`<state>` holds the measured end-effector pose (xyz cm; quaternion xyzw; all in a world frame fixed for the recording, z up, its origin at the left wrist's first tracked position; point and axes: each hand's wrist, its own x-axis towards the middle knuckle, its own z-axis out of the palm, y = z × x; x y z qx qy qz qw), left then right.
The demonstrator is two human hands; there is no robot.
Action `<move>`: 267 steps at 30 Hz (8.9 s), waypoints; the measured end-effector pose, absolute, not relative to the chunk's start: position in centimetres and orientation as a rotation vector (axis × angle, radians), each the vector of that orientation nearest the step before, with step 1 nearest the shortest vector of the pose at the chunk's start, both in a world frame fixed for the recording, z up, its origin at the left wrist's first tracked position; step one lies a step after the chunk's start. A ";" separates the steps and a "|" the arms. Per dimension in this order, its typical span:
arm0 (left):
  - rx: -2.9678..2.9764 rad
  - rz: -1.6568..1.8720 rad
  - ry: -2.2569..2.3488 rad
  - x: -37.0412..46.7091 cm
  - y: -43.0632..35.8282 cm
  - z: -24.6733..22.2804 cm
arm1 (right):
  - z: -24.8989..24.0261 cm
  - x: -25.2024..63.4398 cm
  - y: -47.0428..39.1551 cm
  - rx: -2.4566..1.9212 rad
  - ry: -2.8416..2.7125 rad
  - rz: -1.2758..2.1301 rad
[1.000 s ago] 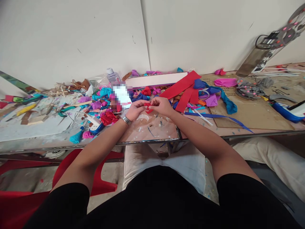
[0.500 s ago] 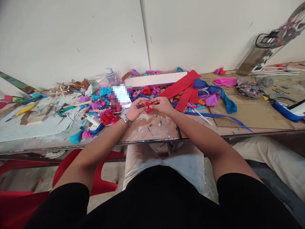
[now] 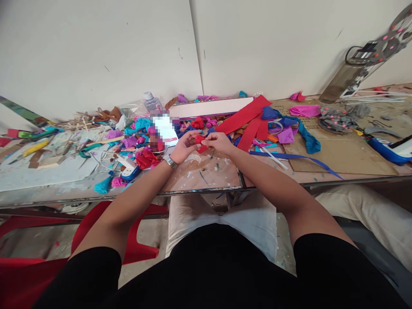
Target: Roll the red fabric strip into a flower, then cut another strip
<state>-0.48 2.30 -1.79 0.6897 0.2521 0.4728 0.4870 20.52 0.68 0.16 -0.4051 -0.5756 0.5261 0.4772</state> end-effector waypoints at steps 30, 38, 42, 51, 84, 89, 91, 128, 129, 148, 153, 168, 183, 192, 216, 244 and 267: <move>1.479 1.198 0.779 -0.3 2.2 -1.9 | -0.3 20.5 0.7 -0.995 -1.725 0.859; 1.530 1.180 0.777 -0.4 2.3 -2.1 | -0.3 20.8 0.8 -1.023 -1.748 0.754; 1.567 1.172 0.728 -0.3 1.9 -1.7 | 0.1 21.1 0.3 -0.991 -1.830 0.587; 1.562 1.230 0.710 -0.1 1.5 -1.1 | 0.0 21.1 0.2 -0.971 -1.837 0.589; 1.638 1.172 0.818 -0.4 1.5 -1.2 | -0.3 20.6 -0.1 -1.016 -1.772 0.707; 1.708 1.153 0.815 -0.5 1.4 -1.2 | -0.6 20.7 -0.1 -0.995 -1.816 0.696; 1.728 1.149 0.815 -0.5 1.4 -1.3 | -0.7 20.7 -0.1 -0.995 -1.836 0.683; 1.776 1.203 0.958 -0.6 1.9 -1.8 | 0.3 20.5 -0.5 -1.103 -1.873 0.563; 1.783 1.192 0.961 -0.6 1.9 -1.8 | 0.3 20.5 -0.5 -1.108 -1.874 0.564; 1.807 1.122 0.968 -0.8 2.5 -2.6 | 0.1 20.4 -0.5 -1.122 -1.867 0.633; 1.673 1.158 0.957 -0.9 3.0 -2.9 | -0.5 20.6 -0.1 -0.985 -1.749 0.710; 1.478 1.028 0.832 -0.4 2.5 -2.4 | 0.5 21.2 -0.5 -0.910 -2.020 0.543; 1.491 0.926 0.816 -0.3 1.8 -1.9 | -1.5 20.8 0.6 -0.957 -1.828 0.686; 1.453 0.875 0.814 -0.2 1.6 -1.9 | -0.6 20.7 -0.1 -0.972 -1.801 0.597; 1.573 0.990 0.881 -0.5 1.9 -1.7 | -0.6 20.4 0.3 -0.978 -1.856 0.867; 1.553 1.067 0.857 -0.2 1.9 -2.0 | 0.0 20.2 -0.2 -1.127 -1.820 0.749; 1.638 1.100 0.908 -0.3 2.1 -2.6 | -0.8 20.2 0.0 -1.087 -1.702 0.635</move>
